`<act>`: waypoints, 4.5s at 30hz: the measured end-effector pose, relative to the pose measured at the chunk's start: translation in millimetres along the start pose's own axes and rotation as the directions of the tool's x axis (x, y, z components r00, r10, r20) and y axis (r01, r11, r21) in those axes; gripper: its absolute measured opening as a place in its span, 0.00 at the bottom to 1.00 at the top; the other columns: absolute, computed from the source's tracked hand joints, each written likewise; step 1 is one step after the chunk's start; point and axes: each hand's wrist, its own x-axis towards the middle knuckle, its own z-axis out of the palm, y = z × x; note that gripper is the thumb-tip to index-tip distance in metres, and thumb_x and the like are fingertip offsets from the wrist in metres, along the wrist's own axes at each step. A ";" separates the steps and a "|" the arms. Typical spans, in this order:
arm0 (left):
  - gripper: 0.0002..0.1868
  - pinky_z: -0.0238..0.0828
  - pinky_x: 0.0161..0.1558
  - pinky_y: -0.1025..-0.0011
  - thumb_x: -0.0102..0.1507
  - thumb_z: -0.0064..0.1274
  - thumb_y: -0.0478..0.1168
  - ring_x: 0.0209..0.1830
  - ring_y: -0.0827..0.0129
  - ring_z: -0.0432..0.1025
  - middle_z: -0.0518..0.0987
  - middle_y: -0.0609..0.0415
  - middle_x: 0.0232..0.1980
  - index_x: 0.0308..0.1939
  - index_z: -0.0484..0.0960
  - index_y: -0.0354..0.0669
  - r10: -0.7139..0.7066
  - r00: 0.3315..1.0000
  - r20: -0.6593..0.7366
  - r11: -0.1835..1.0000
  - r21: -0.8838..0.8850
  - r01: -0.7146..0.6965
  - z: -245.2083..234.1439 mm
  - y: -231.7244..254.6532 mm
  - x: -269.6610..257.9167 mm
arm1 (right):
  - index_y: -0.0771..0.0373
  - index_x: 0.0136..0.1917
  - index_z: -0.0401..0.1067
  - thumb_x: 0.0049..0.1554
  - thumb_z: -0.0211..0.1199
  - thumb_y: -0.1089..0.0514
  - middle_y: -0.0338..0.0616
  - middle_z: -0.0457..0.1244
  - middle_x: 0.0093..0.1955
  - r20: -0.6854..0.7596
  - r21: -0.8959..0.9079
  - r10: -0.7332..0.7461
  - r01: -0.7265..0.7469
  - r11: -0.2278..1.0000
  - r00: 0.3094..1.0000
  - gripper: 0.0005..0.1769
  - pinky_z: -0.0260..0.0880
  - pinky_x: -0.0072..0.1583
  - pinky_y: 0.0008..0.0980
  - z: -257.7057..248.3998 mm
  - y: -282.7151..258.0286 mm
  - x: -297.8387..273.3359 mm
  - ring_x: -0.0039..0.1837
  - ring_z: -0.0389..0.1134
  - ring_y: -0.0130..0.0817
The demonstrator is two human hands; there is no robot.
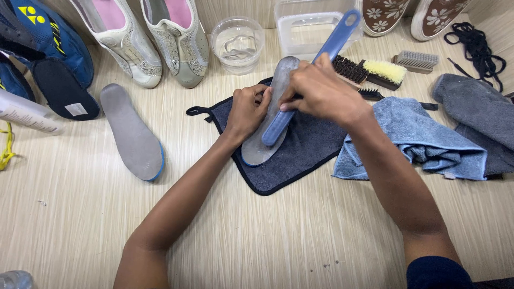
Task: The person scrubs a gray shoe insole with a blue brush and then a smaller black brush on a dark towel. They repeatedly dip the brushes into a container of water and continue scrubbing the insole surface.
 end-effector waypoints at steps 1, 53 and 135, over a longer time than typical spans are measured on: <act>0.17 0.81 0.37 0.71 0.71 0.45 0.40 0.32 0.73 0.79 0.87 0.50 0.37 0.41 0.87 0.32 -0.002 1.000 0.002 1.000 0.001 0.002 0.4 1.8 1.0 | 0.41 0.51 0.85 0.56 0.70 0.44 0.32 0.73 0.48 0.001 0.003 0.000 0.000 1.000 1.000 0.10 0.46 0.62 0.45 5.5 15.6 -1.2 0.59 0.62 0.37; 0.43 0.80 0.53 0.49 0.66 0.54 0.34 0.62 0.58 0.72 0.74 0.42 0.65 0.77 0.46 0.66 -0.283 0.884 0.372 0.386 -0.800 0.460 2.6 -2.4 3.4 | 0.53 0.75 0.75 0.60 0.69 0.60 0.54 0.60 0.51 -0.517 -0.222 0.103 -0.249 0.943 0.850 0.30 0.48 0.59 0.50 18.3 136.3 -2.4 0.58 0.59 0.52; 0.13 0.87 0.30 0.61 0.63 0.46 0.20 0.41 0.42 0.81 0.83 0.34 0.45 0.46 0.82 0.33 -0.213 0.923 -0.321 0.963 -0.231 0.142 -28.2 24.5 -74.4 | 0.44 0.49 0.86 0.59 0.72 0.36 0.42 0.74 0.39 -0.268 0.057 0.237 -0.230 0.972 0.934 0.14 0.74 0.48 0.44 29.4 -8.1 -48.7 0.41 0.74 0.52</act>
